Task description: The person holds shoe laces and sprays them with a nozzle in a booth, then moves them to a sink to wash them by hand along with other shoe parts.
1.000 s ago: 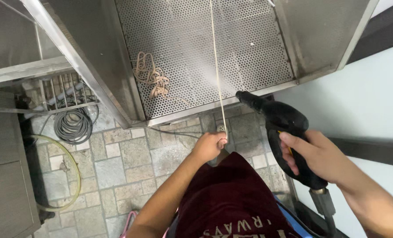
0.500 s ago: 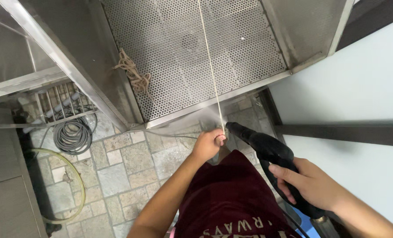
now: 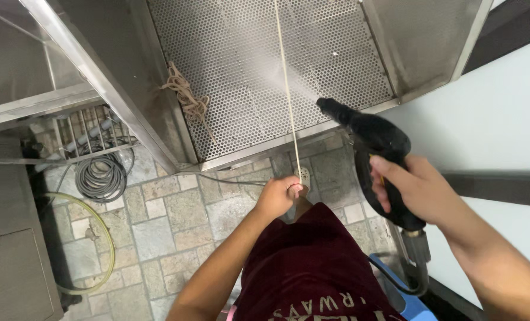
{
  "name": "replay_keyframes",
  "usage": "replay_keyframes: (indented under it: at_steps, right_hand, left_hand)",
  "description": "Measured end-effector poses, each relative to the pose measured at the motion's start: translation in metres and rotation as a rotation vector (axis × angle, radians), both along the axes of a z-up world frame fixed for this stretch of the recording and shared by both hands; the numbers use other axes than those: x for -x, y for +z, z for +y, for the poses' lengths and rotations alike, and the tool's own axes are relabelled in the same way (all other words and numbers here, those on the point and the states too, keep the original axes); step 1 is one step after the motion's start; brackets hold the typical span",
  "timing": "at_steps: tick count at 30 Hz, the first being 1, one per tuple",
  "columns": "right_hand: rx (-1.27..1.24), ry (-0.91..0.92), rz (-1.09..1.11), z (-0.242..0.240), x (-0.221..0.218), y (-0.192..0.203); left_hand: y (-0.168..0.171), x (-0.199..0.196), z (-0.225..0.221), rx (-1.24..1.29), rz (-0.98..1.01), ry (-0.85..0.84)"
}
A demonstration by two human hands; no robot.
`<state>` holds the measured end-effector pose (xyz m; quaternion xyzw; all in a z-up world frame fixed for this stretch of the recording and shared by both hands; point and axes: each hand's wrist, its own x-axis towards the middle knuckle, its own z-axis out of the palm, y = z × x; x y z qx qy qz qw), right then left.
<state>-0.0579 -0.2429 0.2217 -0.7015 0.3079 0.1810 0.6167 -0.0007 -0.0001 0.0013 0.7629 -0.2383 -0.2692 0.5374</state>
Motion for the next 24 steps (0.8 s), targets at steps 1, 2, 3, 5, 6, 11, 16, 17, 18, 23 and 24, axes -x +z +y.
replay_keyframes:
  at_steps: [1, 2, 3, 5, 6, 11, 16, 17, 18, 23, 24]
  right_hand:
    - [0.011, -0.017, -0.007, -0.002, -0.011, 0.001]
    - [0.022, -0.032, -0.013, -0.004, -0.023, 0.003]
    - [0.040, -0.036, -0.023, -0.005, -0.034, 0.005]
    - [0.082, -0.041, -0.047, -0.008, -0.055, 0.010]
    - [0.087, -0.032, -0.074, -0.010, -0.067, 0.012]
    - [0.069, 0.001, -0.171, -0.024, -0.128, 0.015]
    - [0.069, 0.038, -0.199, -0.041, -0.187, 0.009]
    - [0.063, 0.041, -0.206, -0.044, -0.198, 0.008]
    - [0.057, 0.063, -0.232, -0.048, -0.208, 0.006]
    - [0.071, 0.117, -0.290, -0.068, -0.264, -0.012]
    - [0.029, 0.117, -0.296, -0.073, -0.274, -0.017]
  left_hand:
    - [0.001, 0.000, 0.001, -0.002, -0.013, 0.000]
    - [0.002, 0.000, 0.001, -0.005, -0.026, 0.002]
    - [0.003, 0.000, 0.002, -0.007, -0.039, 0.004]
    - [0.005, 0.001, 0.004, 0.021, -0.073, 0.007]
    - [0.006, 0.000, 0.005, 0.037, -0.093, 0.011]
    - [0.017, 0.004, 0.002, 0.024, -0.064, 0.039]
    - [0.025, 0.010, -0.003, 0.119, -0.080, 0.097]
    - [0.027, 0.012, -0.004, 0.119, -0.077, 0.107]
    - [0.029, 0.011, -0.006, 0.117, -0.074, 0.116]
    - [0.046, 0.013, -0.014, 0.146, -0.046, 0.139]
    - [0.049, 0.013, -0.015, 0.178, -0.034, 0.140]
